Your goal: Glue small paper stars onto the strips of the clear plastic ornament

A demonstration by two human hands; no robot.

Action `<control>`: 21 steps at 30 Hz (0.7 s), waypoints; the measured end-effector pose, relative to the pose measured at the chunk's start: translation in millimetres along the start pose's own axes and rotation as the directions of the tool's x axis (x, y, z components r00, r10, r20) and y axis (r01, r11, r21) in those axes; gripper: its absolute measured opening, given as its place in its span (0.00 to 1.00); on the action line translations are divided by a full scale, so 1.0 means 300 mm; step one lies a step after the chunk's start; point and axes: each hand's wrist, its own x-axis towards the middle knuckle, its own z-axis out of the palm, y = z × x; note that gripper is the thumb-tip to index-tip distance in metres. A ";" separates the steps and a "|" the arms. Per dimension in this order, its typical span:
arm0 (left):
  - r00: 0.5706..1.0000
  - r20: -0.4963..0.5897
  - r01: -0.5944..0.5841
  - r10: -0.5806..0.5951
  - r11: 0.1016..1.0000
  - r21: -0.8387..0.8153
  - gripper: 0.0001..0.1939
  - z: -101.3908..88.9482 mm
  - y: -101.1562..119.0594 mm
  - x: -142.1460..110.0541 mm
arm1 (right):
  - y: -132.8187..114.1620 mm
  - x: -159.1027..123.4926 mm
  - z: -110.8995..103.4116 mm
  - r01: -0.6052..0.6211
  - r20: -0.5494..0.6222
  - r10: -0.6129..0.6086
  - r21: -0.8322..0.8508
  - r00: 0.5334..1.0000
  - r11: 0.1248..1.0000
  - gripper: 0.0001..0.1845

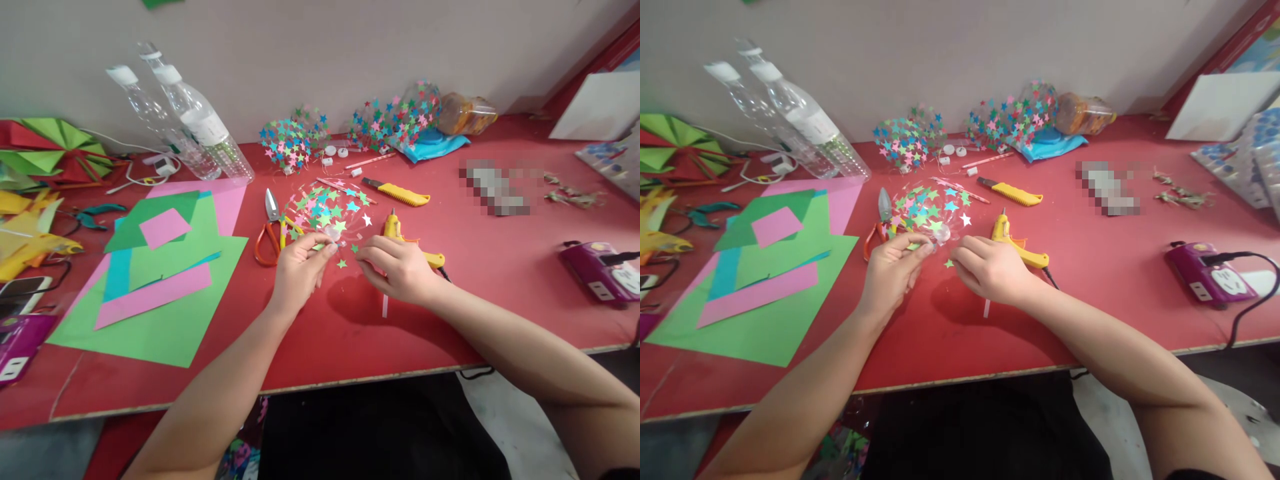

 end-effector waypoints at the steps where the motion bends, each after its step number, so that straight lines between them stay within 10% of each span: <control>1: 1.000 -0.001 -0.003 0.003 1.000 0.004 0.05 0.000 -0.001 -0.001 | 0.000 0.001 0.000 0.002 -0.003 -0.002 0.001 1.000 1.000 0.07; 21: 0.997 0.074 -0.019 0.010 0.991 0.129 0.06 0.031 0.038 -0.030 | -0.032 0.013 0.035 -0.348 0.011 0.354 0.221 0.935 0.911 0.08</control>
